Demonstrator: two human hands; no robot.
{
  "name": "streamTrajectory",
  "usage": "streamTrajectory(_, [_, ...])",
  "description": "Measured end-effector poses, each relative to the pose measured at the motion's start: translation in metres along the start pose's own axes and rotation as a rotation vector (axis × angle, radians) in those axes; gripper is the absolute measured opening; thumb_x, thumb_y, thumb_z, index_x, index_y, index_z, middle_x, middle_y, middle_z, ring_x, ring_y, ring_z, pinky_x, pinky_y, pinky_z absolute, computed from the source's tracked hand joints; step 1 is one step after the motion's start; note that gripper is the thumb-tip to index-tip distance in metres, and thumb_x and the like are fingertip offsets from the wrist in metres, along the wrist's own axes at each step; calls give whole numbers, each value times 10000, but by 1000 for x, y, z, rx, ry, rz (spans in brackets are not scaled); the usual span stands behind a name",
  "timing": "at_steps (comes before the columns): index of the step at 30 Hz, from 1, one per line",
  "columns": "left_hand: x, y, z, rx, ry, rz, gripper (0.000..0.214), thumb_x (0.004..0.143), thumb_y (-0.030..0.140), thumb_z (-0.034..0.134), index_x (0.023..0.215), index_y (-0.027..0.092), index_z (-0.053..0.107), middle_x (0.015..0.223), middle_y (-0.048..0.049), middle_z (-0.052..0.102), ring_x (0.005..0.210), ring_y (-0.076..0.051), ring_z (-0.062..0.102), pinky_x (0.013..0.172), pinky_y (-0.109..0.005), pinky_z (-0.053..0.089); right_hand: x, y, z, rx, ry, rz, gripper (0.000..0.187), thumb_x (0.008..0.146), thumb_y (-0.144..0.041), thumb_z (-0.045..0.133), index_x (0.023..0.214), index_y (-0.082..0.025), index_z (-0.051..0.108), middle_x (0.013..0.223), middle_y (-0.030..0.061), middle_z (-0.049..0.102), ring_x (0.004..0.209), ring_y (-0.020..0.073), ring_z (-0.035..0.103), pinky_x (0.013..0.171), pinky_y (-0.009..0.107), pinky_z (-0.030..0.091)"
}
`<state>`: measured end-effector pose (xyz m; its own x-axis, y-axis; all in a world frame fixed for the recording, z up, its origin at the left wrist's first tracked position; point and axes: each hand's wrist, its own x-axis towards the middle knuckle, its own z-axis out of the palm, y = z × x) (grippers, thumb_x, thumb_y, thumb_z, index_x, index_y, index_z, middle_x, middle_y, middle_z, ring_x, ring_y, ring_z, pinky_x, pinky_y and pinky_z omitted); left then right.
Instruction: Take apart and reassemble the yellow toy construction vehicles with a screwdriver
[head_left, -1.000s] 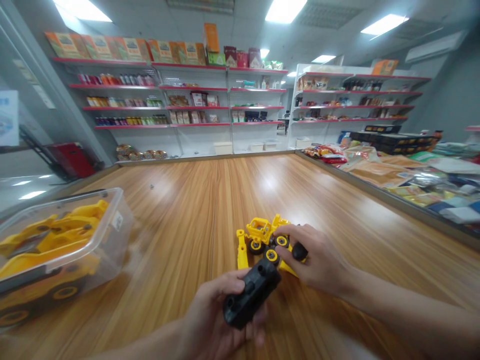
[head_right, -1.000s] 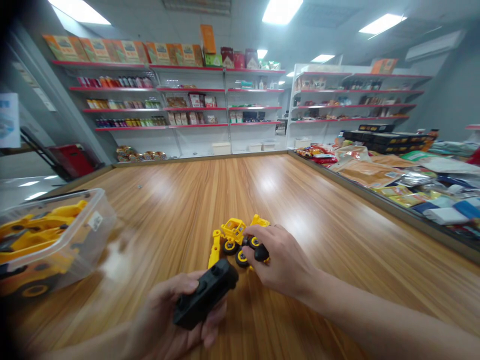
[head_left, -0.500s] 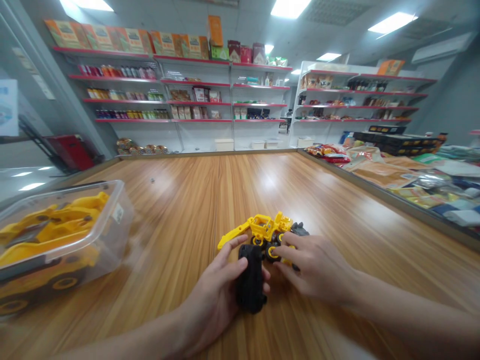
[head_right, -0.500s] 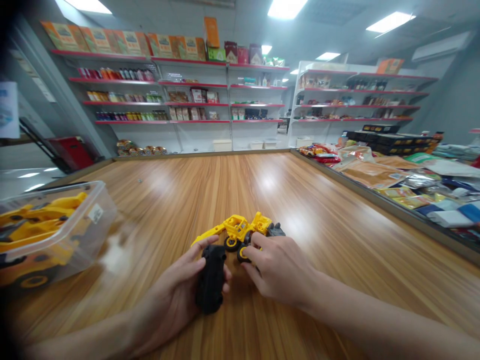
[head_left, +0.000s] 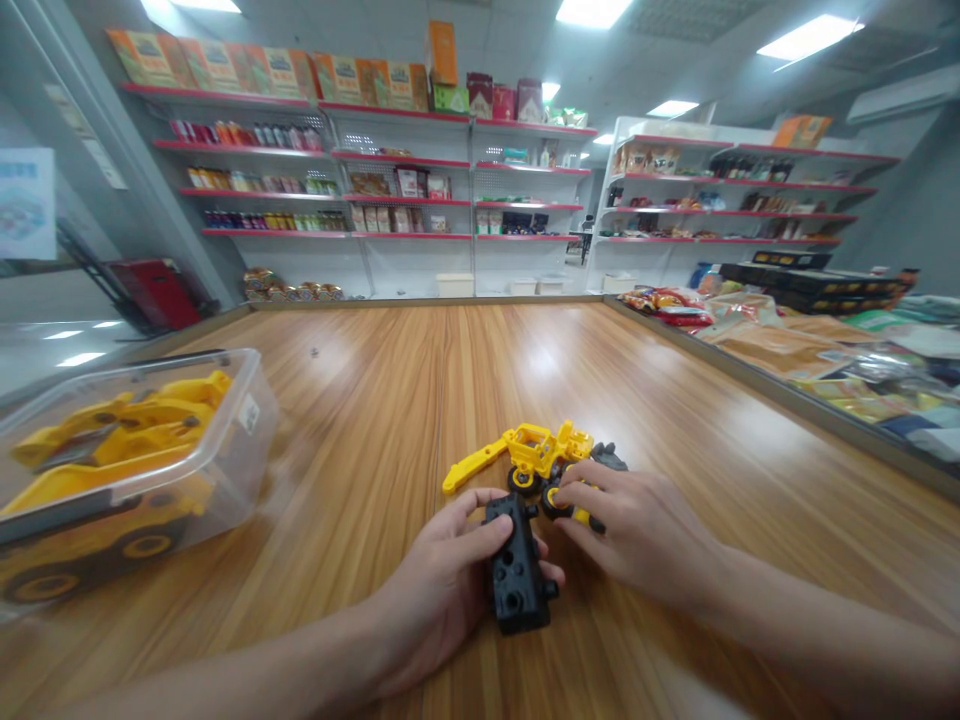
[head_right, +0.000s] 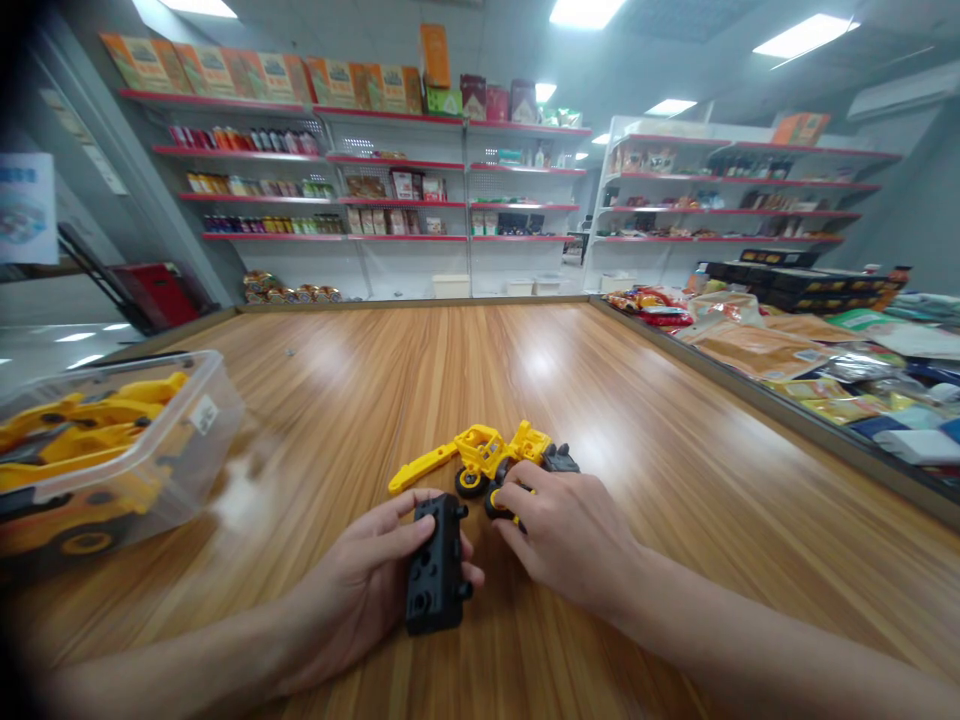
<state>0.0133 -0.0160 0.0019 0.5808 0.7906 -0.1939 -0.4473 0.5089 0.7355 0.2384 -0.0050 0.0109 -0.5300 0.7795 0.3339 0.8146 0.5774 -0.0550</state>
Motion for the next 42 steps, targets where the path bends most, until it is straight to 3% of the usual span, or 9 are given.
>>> streamTrajectory(9, [1, 1, 0, -4, 2, -31, 154, 941, 209, 509, 1076, 138, 532, 912, -113, 680, 828, -291, 723, 758, -395, 516, 2, -2, -1, 72, 116, -14, 139, 861, -175, 632, 980, -229, 677, 944, 56, 713, 800, 186, 677, 673, 271, 499])
streamTrajectory(14, [1, 1, -3, -23, -38, -13, 183, 903, 146, 574, 1084, 115, 571, 962, -140, 684, 903, -260, 696, 898, -464, 495, 1, -2, 1, 54, 121, 12, 160, 846, -216, 673, 1004, -232, 695, 979, 68, 711, 823, 200, 682, 683, 279, 511])
streamTrajectory(19, [1, 1, -5, -14, -74, 11, 271, 807, 105, 689, 1068, 85, 619, 1015, -158, 675, 941, -235, 663, 948, -456, 478, 1, -3, 1, 86, 87, 26, 141, 852, -222, 676, 988, -236, 710, 948, 54, 718, 807, 188, 687, 712, 281, 525])
streamTrajectory(25, [0, 1, -8, -66, -96, -39, 333, 776, 70, 716, 1073, 139, 583, 1027, -117, 669, 993, -297, 686, 1006, -528, 433, 3, -4, -4, 272, 164, 64, 190, 866, -208, 660, 1044, -251, 710, 1046, 36, 724, 921, 190, 689, 854, 317, 538])
streamTrajectory(30, [1, 1, -10, -61, -99, -35, 377, 804, 23, 655, 1163, 115, 588, 1034, -118, 653, 944, -242, 671, 1024, -570, 418, 4, -12, -11, 489, 296, 81, 170, 868, -244, 682, 1035, -248, 709, 1035, 12, 742, 954, 157, 692, 894, 281, 536])
streamTrajectory(35, [1, 1, -9, -37, -130, -32, 315, 828, 30, 626, 1136, 97, 612, 1053, -142, 651, 961, -240, 656, 1006, -529, 442, 2, -18, -14, 547, 316, 33, 215, 858, -211, 693, 1068, -252, 699, 1049, 0, 747, 987, 139, 690, 924, 255, 527])
streamTrajectory(39, [1, 2, -8, -53, -107, -27, 317, 828, 28, 636, 1133, 115, 619, 1036, -107, 632, 942, -196, 643, 960, -422, 475, 1, -18, -14, 566, 306, -14, 246, 855, -189, 691, 1093, -251, 691, 1064, 0, 742, 1006, 132, 684, 931, 243, 525])
streamTrajectory(42, [1, 3, -8, -59, -95, -28, 319, 822, 31, 646, 1129, 114, 619, 1014, -96, 623, 914, -184, 642, 949, -413, 479, 0, -17, -13, 557, 304, -32, 259, 853, -187, 692, 1104, -247, 689, 1070, 6, 740, 1011, 135, 682, 931, 246, 527])
